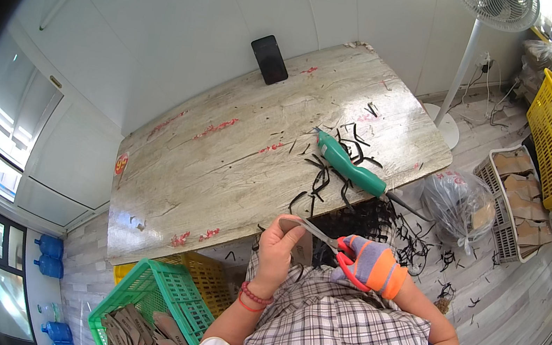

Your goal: The person uses a rotary tool to trim the edges of small rectangular cardboard pieces labeled 'BETRO' and then uses scissors to trim the same pieces. The person places the finished pieces into a green basket.

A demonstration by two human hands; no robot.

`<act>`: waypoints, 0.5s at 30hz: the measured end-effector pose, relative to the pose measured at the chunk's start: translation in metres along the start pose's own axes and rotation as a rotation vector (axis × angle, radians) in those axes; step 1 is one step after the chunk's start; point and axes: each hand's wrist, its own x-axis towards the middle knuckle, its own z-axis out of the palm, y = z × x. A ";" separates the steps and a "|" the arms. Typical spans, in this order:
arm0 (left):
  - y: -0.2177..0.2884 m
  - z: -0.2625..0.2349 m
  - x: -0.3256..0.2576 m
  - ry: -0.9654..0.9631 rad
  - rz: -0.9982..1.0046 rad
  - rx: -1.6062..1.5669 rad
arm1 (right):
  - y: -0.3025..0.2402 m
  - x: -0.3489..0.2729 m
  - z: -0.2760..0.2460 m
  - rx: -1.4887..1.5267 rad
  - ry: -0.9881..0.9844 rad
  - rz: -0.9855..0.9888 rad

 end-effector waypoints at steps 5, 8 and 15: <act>0.000 -0.003 -0.001 -0.018 0.000 -0.016 | 0.001 0.000 0.003 -0.005 -0.001 0.000; 0.000 -0.004 -0.001 -0.024 -0.013 -0.026 | -0.005 -0.001 0.002 -0.013 -0.012 0.022; -0.007 -0.007 -0.002 -0.002 -0.067 -0.059 | 0.015 -0.001 0.007 -0.139 0.074 -0.056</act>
